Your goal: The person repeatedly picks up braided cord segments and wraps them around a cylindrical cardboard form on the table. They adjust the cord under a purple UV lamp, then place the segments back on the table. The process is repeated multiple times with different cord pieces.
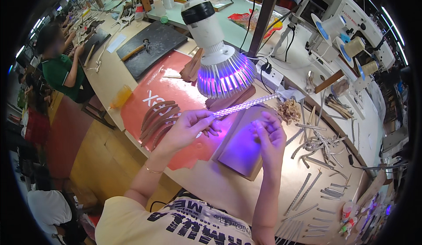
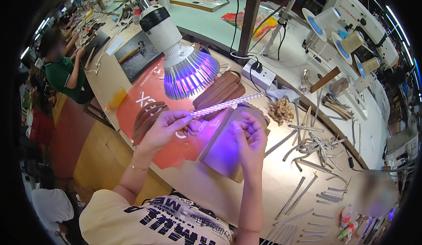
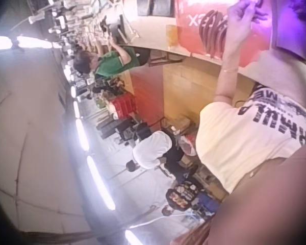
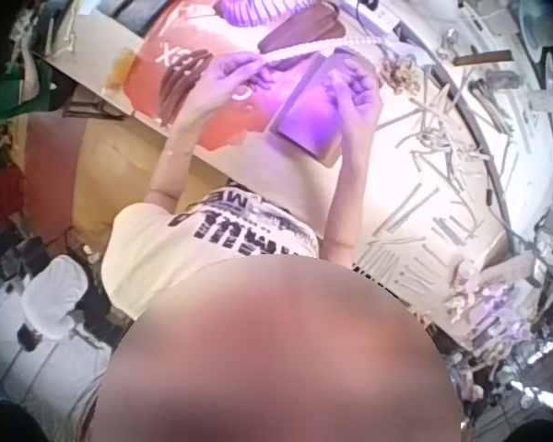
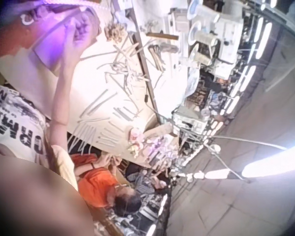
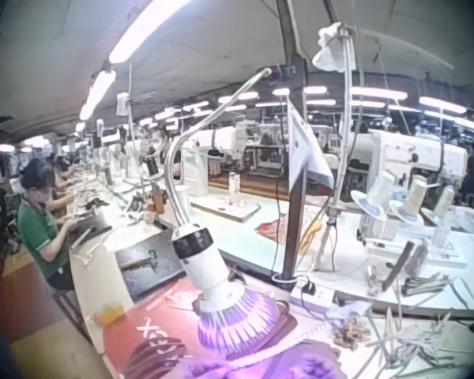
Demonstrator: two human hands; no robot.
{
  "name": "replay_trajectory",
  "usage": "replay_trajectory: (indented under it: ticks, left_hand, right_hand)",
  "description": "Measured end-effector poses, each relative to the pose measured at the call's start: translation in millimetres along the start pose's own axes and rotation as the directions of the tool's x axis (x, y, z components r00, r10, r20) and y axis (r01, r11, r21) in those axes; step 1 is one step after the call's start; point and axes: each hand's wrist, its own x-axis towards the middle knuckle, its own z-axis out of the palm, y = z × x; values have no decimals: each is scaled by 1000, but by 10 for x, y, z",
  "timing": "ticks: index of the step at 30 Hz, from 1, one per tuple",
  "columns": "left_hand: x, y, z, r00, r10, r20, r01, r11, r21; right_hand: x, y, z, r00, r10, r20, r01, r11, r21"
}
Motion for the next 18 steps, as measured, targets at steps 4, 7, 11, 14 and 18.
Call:
replay_trajectory:
  ticks: [4,7,11,14,18]
  left_hand:
    - [-85,-27,-60,999,35,0,-35,999,24]
    - [-211,-50,-171,998,63,31,-65,995,75]
    - [-380,-130,-317,999,12,-43,-8,994,105]
    - [-477,-176,-410,997,-19,-77,27,995,101]
    - [-540,-198,-476,997,-46,-69,53,993,108]
  right_hand:
    - [-36,-31,100,999,18,50,-21,998,55]
    - [16,-51,186,998,11,60,-18,993,116]
    - [56,-70,250,993,-34,112,20,992,125]
    - [66,-59,313,980,-42,197,28,997,77]
    - [51,-52,363,976,-51,211,24,991,132]
